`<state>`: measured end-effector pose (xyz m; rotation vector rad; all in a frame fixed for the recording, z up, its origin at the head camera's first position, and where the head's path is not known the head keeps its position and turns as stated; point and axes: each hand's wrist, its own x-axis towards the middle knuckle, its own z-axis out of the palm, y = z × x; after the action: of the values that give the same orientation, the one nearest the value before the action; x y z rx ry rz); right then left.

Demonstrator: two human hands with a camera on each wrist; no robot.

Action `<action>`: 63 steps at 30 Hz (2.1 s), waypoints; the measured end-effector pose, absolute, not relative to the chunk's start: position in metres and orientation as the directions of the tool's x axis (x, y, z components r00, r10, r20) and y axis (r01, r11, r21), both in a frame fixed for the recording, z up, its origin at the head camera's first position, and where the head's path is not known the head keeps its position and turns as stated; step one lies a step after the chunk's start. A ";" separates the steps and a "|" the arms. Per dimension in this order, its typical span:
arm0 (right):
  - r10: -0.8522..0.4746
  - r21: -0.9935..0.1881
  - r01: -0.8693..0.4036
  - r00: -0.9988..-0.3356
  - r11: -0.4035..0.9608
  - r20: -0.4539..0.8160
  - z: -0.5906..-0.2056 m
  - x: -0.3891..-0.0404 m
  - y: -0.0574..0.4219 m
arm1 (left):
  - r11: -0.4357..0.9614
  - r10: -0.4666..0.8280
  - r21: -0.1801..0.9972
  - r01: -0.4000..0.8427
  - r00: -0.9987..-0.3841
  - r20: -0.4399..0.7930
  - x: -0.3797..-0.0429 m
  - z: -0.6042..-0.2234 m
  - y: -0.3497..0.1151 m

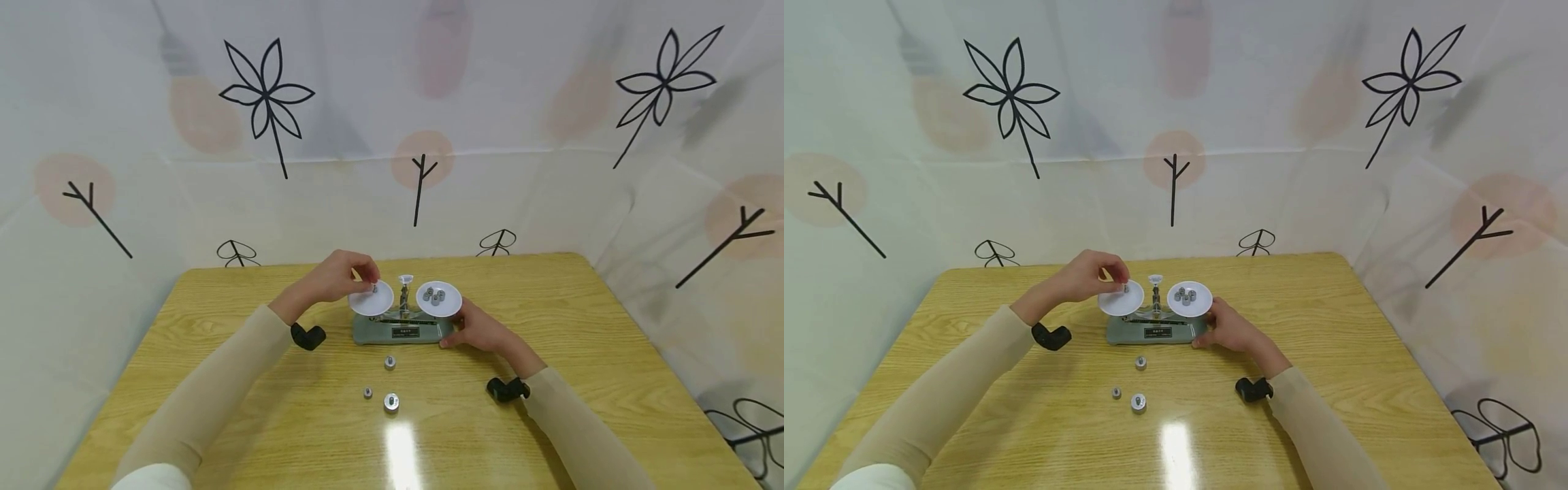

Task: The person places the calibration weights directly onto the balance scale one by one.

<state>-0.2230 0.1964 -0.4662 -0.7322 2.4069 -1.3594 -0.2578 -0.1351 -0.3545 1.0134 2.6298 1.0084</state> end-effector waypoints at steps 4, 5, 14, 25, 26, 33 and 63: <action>-0.552 -0.848 -0.293 -0.834 0.442 0.001 -0.467 -0.224 0.197 | 0.536 0.646 0.638 0.553 -0.755 0.112 -0.255 -0.354 -0.138; -0.554 -0.846 -0.298 -0.832 0.442 0.004 -0.467 -0.224 0.198 | 0.533 0.647 0.636 0.557 -0.753 0.118 -0.254 -0.354 -0.139; -0.543 -0.853 -0.275 -0.840 0.444 -0.012 -0.468 -0.224 0.197 | 0.502 0.632 0.635 0.586 -0.750 0.192 -0.242 -0.357 -0.156; -0.551 -0.848 -0.300 -0.834 0.437 0.011 -0.469 -0.224 0.198 | 0.497 0.595 0.656 0.568 -0.773 0.218 -0.224 -0.361 -0.172; -0.553 -0.848 -0.303 -0.833 0.434 0.014 -0.469 -0.224 0.198 | 0.494 0.594 0.657 0.570 -0.773 0.224 -0.223 -0.361 -0.173; -0.549 -0.851 -0.297 -0.836 0.434 0.012 -0.467 -0.222 0.196 | 0.490 0.590 0.660 0.569 -0.774 0.230 -0.208 -0.367 -0.180; -0.542 -0.840 -0.304 -0.840 0.449 0.014 -0.470 -0.222 0.198 | 0.422 0.659 0.726 0.543 -0.734 0.166 -0.157 -0.425 -0.177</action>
<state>-0.2221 0.1977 -0.4698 -0.7306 2.4450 -1.3394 -0.1571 -0.1766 -0.4252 1.0751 2.5248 1.2066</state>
